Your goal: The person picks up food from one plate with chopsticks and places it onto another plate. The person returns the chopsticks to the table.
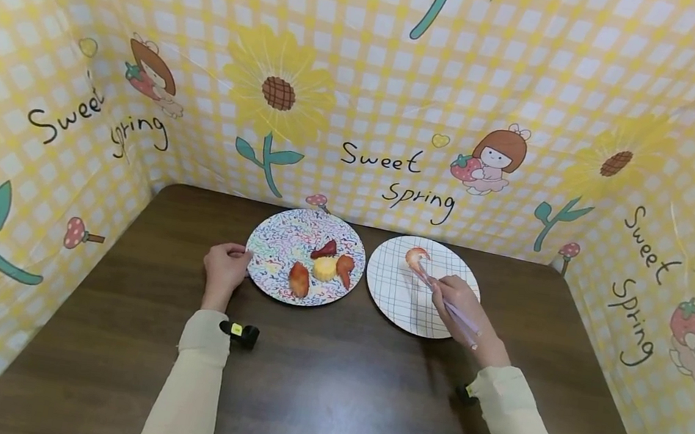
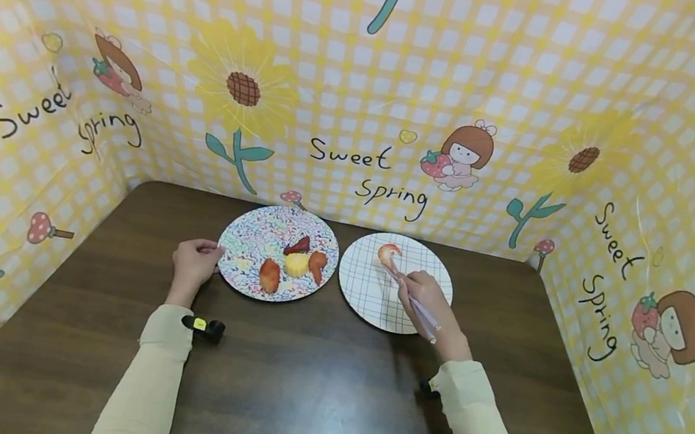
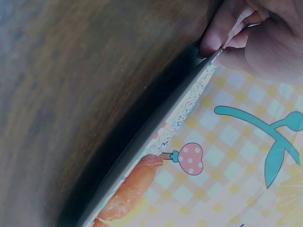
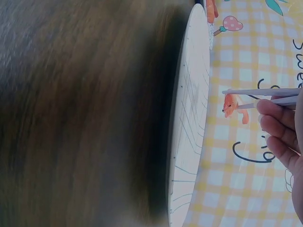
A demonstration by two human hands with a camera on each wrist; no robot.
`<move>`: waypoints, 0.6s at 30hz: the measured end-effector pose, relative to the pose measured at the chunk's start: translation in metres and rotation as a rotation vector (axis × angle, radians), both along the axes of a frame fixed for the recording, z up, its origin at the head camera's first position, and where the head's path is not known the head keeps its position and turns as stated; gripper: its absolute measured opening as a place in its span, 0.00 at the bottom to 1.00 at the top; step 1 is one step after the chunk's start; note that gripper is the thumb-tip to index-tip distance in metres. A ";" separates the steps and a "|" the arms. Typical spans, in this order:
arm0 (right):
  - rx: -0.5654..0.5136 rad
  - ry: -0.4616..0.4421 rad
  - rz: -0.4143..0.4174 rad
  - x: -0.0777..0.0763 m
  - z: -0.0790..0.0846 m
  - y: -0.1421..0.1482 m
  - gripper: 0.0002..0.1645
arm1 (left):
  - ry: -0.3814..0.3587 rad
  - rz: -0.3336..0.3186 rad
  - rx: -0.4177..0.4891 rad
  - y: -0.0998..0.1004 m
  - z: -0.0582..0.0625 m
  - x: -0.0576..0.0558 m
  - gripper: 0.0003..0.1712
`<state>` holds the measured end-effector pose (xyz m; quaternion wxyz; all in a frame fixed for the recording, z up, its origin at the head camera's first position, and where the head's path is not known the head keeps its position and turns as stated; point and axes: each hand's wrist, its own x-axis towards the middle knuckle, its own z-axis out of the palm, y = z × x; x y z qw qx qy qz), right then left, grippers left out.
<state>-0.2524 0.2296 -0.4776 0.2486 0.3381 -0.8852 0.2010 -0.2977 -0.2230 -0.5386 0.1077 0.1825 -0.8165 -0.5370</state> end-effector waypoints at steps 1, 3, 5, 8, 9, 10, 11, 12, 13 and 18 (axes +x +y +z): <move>0.002 0.006 0.010 -0.001 -0.001 0.000 0.12 | -0.003 0.002 -0.006 0.000 -0.001 0.000 0.15; 0.005 0.024 0.026 -0.001 -0.002 0.000 0.12 | -0.003 0.002 -0.012 0.000 -0.001 0.001 0.15; 0.006 0.041 0.039 -0.002 -0.002 0.000 0.12 | -0.001 0.001 -0.012 0.000 -0.001 0.001 0.15; 0.008 0.062 0.053 -0.003 -0.002 -0.001 0.12 | 0.005 0.002 -0.009 0.000 -0.001 0.001 0.14; 0.009 0.069 0.056 -0.003 -0.002 -0.001 0.12 | 0.006 0.003 -0.009 0.000 -0.001 0.001 0.14; 0.011 0.075 0.057 -0.003 -0.003 -0.002 0.13 | 0.007 0.004 -0.012 0.000 -0.002 0.001 0.14; 0.012 0.081 0.058 -0.004 -0.003 -0.002 0.13 | 0.008 0.005 -0.015 0.000 -0.002 0.001 0.14; 0.010 0.086 0.060 -0.004 -0.004 -0.003 0.13 | 0.009 0.006 -0.018 0.000 -0.002 0.001 0.14; 0.011 0.091 0.063 -0.004 -0.004 -0.004 0.13 | 0.009 0.008 -0.022 0.001 -0.002 0.001 0.14; 0.022 0.105 0.078 -0.005 -0.006 -0.009 0.13 | 0.007 0.006 -0.025 0.001 0.000 0.001 0.14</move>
